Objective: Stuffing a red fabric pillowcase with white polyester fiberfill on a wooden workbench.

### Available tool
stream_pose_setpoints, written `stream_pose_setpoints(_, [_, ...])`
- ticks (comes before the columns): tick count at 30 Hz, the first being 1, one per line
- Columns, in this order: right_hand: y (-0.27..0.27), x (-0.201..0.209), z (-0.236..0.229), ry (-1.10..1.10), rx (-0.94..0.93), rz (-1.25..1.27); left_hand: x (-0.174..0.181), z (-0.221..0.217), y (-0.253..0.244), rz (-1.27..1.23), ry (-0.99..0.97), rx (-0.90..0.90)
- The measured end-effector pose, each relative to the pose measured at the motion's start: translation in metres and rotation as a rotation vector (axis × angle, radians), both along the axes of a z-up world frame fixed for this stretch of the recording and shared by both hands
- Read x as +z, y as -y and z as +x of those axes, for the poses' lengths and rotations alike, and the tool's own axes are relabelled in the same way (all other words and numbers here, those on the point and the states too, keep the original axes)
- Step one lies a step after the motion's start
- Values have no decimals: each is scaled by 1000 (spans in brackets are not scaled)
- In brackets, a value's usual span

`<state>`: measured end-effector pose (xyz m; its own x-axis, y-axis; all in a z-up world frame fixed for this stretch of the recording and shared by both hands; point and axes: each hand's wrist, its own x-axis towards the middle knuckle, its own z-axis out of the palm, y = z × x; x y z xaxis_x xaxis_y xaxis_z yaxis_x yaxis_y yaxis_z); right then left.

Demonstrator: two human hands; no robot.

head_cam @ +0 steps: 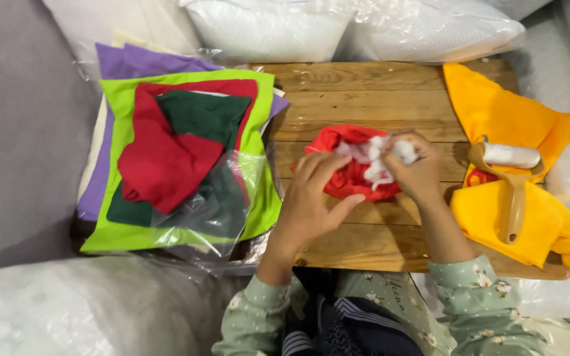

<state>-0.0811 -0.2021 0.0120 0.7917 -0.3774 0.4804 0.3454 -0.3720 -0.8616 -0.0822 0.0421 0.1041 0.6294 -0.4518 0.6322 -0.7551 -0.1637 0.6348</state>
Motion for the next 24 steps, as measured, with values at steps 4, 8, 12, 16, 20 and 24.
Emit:
stream_pose_setpoints(4, [-4, -9, 17, 1, 84, 7, -38, 59, 55, 201, -260, -173])
stream_pose_setpoints(8, [3, 4, 16, -113, 120, 33, -88, 92, 82, 27, -462, -267])
stream_pose_setpoints(12, [19, 12, 13, -172, 215, 54, -100, 97, 73, -251, -684, -424])
stream_pose_setpoints(16, [28, -4, 11, -149, 249, 88, -90, 97, 64, -272, -672, -461])
stream_pose_setpoints(20, [23, -24, 15, -182, 120, 154, -73, 98, 63, -187, -550, -453])
stream_pose_setpoints(24, [14, -23, 13, -270, 59, 65, -86, 94, 77, -116, -384, -311])
